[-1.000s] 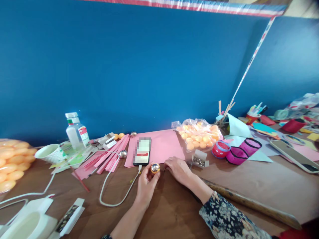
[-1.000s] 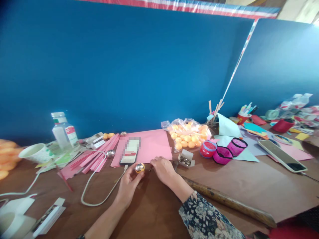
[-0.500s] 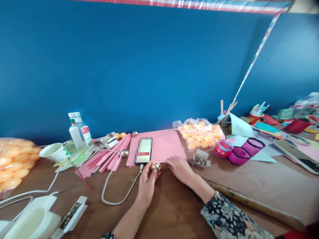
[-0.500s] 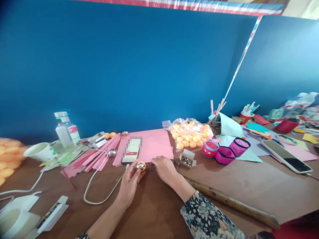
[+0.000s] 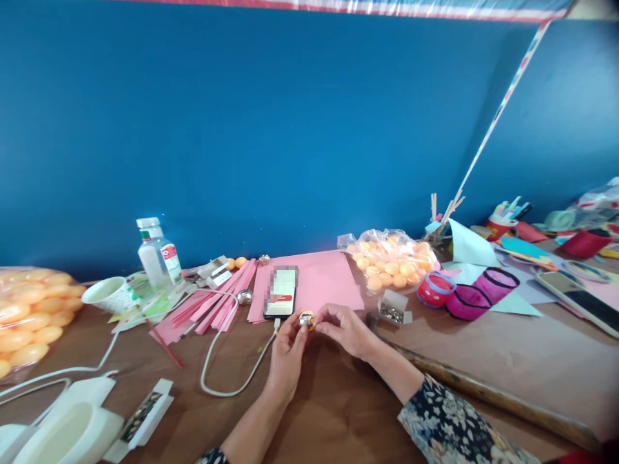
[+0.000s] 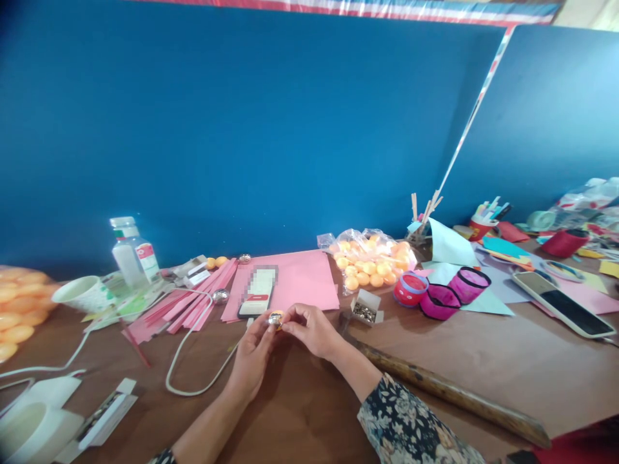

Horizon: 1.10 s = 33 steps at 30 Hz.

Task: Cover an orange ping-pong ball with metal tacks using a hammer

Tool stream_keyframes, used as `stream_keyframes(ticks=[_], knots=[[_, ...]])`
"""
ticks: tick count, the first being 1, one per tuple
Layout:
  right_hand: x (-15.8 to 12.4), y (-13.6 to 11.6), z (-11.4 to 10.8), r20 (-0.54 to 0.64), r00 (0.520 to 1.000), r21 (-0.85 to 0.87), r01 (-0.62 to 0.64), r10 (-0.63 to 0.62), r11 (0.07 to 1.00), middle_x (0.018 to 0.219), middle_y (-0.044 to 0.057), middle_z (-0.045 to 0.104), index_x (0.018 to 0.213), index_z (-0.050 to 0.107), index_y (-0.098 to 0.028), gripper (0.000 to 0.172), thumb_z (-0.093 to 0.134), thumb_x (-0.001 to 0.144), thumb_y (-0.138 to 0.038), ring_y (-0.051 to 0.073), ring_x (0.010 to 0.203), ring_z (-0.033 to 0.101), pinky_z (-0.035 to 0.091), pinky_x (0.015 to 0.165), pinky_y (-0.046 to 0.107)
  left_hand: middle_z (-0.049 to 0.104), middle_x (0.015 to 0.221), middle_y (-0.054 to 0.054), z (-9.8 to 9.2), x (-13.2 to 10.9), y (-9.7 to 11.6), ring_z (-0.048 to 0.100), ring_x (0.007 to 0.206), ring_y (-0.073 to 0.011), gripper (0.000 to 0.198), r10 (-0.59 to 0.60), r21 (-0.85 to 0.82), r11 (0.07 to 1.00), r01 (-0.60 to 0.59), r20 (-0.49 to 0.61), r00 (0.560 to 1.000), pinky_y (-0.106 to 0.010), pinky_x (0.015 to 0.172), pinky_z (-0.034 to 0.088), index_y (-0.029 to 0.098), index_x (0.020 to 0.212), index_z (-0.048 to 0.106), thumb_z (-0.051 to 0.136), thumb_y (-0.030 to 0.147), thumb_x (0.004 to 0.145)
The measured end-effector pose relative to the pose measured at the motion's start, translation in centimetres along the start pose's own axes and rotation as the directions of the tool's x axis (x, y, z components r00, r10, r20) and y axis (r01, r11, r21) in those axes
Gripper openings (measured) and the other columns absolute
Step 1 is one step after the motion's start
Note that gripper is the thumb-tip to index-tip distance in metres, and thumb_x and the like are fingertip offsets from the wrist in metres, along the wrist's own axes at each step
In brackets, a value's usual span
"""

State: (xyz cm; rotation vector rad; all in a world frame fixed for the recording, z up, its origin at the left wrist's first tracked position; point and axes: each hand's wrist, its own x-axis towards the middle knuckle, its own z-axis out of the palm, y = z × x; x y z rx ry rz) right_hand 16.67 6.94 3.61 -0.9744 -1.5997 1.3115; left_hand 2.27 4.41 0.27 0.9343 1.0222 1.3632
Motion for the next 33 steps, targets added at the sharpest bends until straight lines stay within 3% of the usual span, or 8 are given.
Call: stream_keyframes(ticks=[15, 33], knots=[[0.02, 0.68, 0.06, 0.026, 0.988, 0.195, -0.152, 0.15, 0.969, 0.072, 0.0, 0.058, 0.075, 0.054, -0.015, 0.029, 0.063, 0.072, -0.043, 0.01, 0.063, 0.052, 0.043, 0.06, 0.023, 0.066, 0.105, -0.009, -0.04, -0.05, 0.19, 0.06, 0.098, -0.0215, 0.046, 0.002, 0.035, 0.999, -0.002, -0.011, 1.0, -0.036, 0.088, 0.045, 0.018, 0.116, 0.052, 0.062, 0.033, 0.073], [-0.02, 0.76, 0.02, 0.05, 0.978, 0.279, -0.207, 0.201, 0.938, 0.067, -0.002, 0.056, 0.072, 0.056, -0.014, 0.03, 0.067, 0.068, -0.042, 0.009, 0.061, 0.051, 0.043, 0.061, 0.024, 0.065, 0.107, -0.009, -0.01, -0.1, 0.36, 0.058, 0.102, -0.0227, 0.043, 0.047, 0.054, 0.997, -0.047, 0.012, 0.999, -0.037, 0.089, 0.043, 0.019, 0.112, 0.055, 0.063, 0.032, 0.072]])
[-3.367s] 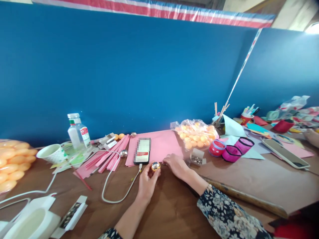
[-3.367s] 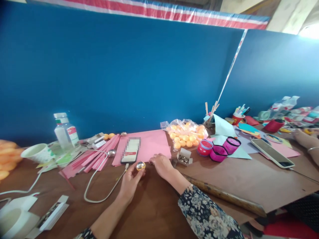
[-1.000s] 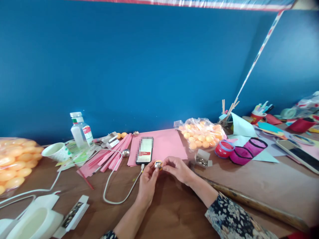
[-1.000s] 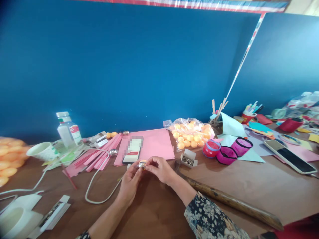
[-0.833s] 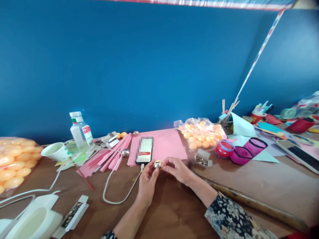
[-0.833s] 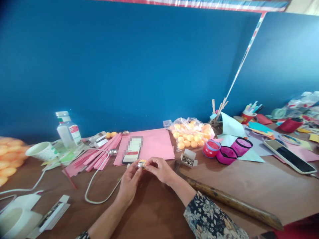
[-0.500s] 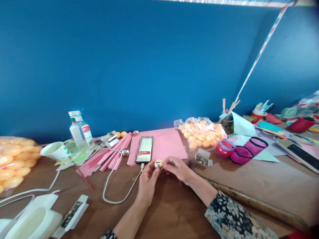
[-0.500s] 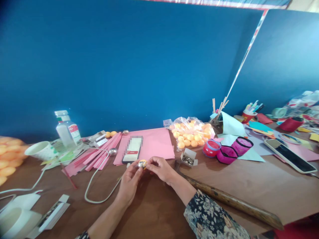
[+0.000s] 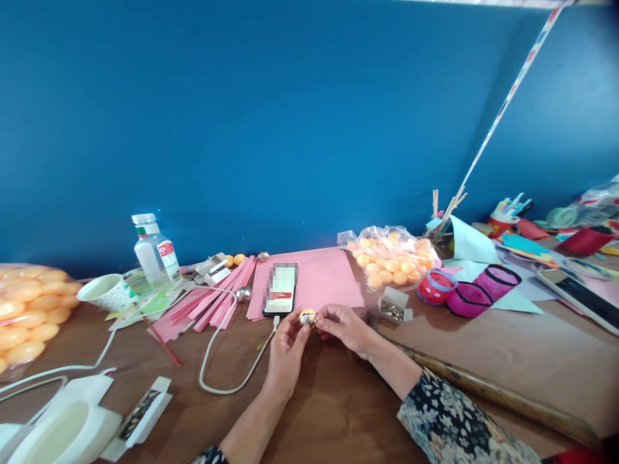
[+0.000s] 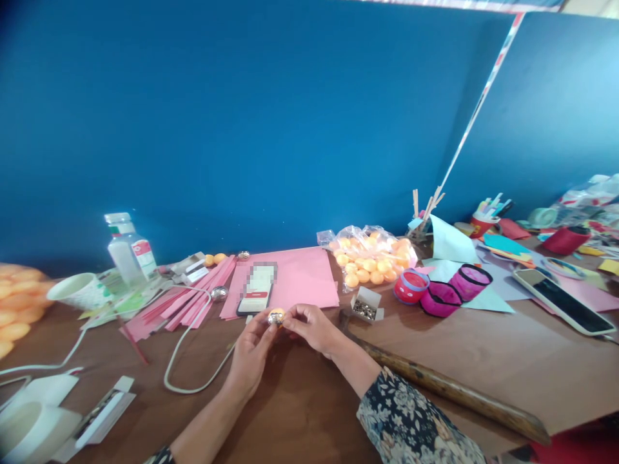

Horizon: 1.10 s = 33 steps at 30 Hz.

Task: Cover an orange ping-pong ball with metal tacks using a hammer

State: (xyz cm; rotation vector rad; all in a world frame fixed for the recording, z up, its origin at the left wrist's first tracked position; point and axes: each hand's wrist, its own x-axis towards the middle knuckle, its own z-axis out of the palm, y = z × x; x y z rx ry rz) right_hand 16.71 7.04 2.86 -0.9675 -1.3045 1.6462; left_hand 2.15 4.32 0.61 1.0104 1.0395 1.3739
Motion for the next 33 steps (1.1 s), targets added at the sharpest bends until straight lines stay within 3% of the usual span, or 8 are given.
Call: stream_keyframes(ticks=[20, 33], knots=[[-0.07, -0.04, 0.07, 0.002, 0.999, 0.032, -0.039, 0.039, 0.999, 0.07, -0.001, 0.062, 0.073, 0.059, -0.014, 0.028, 0.069, 0.067, -0.04, 0.011, 0.067, 0.057, 0.045, 0.066, 0.026, 0.063, 0.109, -0.009, -0.23, 0.05, -0.51, 0.057, 0.103, -0.0226, 0.046, 0.013, -0.01, 1.0, -0.013, 0.028, 1.0, -0.037, 0.09, 0.043, 0.02, 0.119, 0.05, 0.061, 0.029, 0.075], [-0.09, 0.32, -0.23, 0.019, 0.996, 0.053, -0.088, 0.088, 0.995, 0.071, -0.001, 0.062, 0.073, 0.059, -0.014, 0.027, 0.07, 0.067, -0.038, 0.01, 0.067, 0.057, 0.046, 0.067, 0.025, 0.063, 0.107, -0.009, -0.43, 0.1, -0.69, 0.058, 0.1, -0.0212, 0.042, 0.041, 0.104, 0.994, -0.043, 0.02, 0.999, -0.037, 0.089, 0.043, 0.019, 0.119, 0.049, 0.057, 0.029, 0.078]])
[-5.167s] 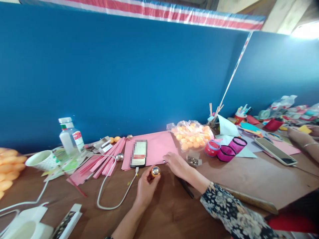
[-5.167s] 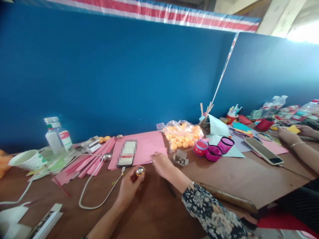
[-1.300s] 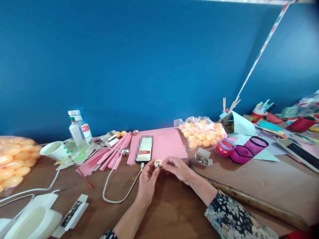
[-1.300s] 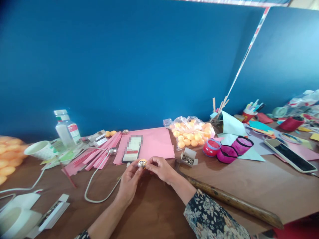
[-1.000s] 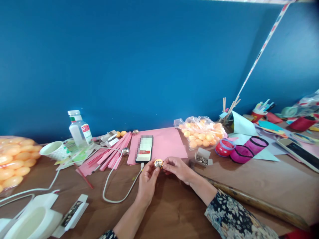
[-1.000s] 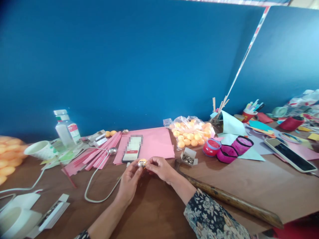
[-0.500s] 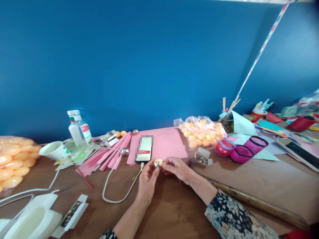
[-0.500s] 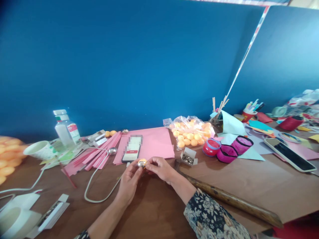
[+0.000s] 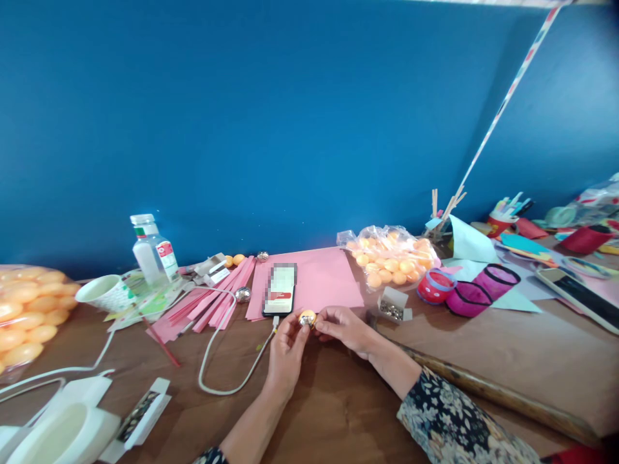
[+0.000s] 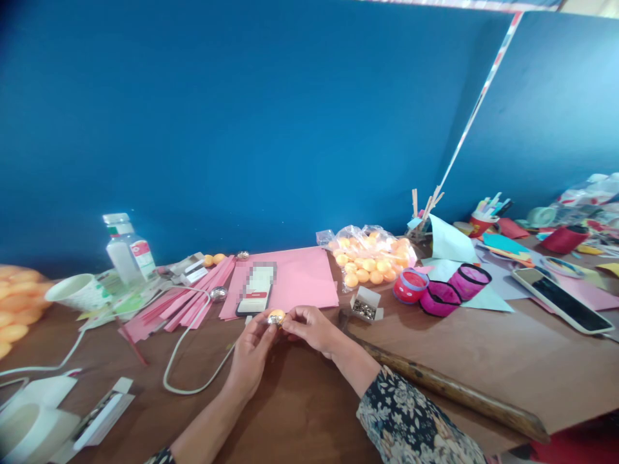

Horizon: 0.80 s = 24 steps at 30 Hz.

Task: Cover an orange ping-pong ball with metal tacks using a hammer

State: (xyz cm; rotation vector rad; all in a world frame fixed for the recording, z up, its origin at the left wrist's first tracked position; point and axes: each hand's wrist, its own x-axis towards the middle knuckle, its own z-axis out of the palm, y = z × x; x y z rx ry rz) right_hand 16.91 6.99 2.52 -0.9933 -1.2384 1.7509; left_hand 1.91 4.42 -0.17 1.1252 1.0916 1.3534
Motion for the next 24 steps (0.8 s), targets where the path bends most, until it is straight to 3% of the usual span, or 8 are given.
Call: stream_keyframes(ticks=[11, 24], knots=[[0.26, 0.05, -0.19, -0.031, 0.999, 0.073, -0.03, 0.032, 0.997, 0.073, 0.0, 0.062, 0.07, 0.059, -0.013, 0.028, 0.075, 0.06, -0.034, 0.011, 0.071, 0.058, 0.047, 0.072, 0.027, 0.064, 0.106, -0.008, 0.19, 0.03, 0.39, 0.059, 0.099, -0.0205, 0.042, 0.016, 0.022, 1.0, -0.015, -0.014, 1.0, -0.034, 0.088, 0.043, 0.019, 0.116, 0.052, 0.06, 0.029, 0.075], [0.07, -0.14, -0.17, -0.07, 0.996, 0.073, -0.045, 0.05, 0.996, 0.073, 0.001, 0.063, 0.07, 0.059, -0.013, 0.031, 0.077, 0.056, -0.035, 0.012, 0.069, 0.06, 0.049, 0.067, 0.026, 0.064, 0.108, -0.01, 0.21, 0.01, 0.14, 0.059, 0.1, -0.0209, 0.041, 0.003, 0.004, 1.0, -0.003, 0.002, 1.0, -0.035, 0.089, 0.043, 0.017, 0.116, 0.051, 0.058, 0.028, 0.077]])
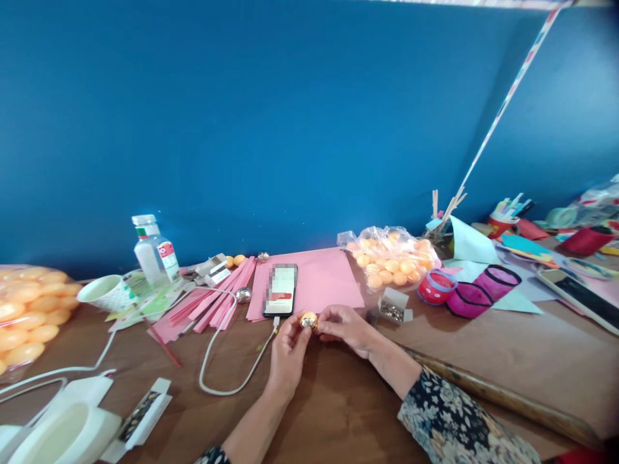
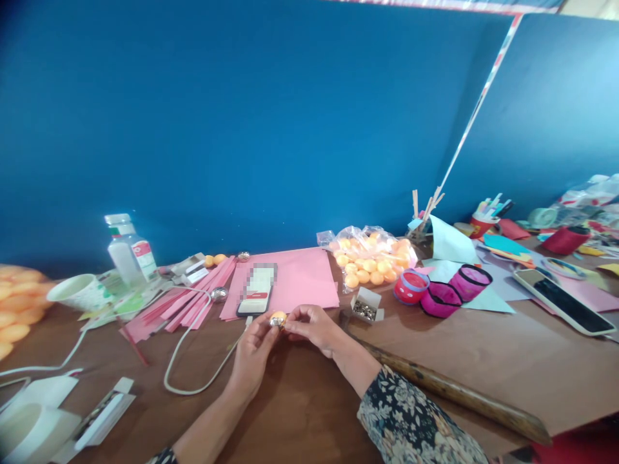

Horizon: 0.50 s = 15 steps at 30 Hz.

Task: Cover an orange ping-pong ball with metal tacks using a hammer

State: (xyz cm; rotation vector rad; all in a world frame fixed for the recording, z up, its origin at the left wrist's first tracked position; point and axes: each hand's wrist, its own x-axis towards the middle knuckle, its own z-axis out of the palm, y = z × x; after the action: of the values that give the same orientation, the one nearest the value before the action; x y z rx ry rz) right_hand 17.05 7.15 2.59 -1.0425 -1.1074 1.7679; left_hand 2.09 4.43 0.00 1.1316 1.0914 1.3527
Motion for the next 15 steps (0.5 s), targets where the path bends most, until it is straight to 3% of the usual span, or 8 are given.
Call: stream_keyframes(ticks=[15], knots=[[0.28, 0.41, -0.1, -0.052, 0.998, -0.001, -0.03, 0.03, 1.0, 0.067, 0.001, 0.065, 0.07, 0.058, -0.012, 0.035, 0.079, 0.053, -0.034, 0.01, 0.061, 0.06, 0.049, 0.065, 0.026, 0.064, 0.109, -0.011, -0.01, 0.0, -0.42, 0.058, 0.103, -0.0228, 0.043, 0.001, -0.026, 1.0, -0.001, -0.001, 1.0, -0.038, 0.091, 0.042, 0.017, 0.116, 0.051, 0.06, 0.028, 0.076]])
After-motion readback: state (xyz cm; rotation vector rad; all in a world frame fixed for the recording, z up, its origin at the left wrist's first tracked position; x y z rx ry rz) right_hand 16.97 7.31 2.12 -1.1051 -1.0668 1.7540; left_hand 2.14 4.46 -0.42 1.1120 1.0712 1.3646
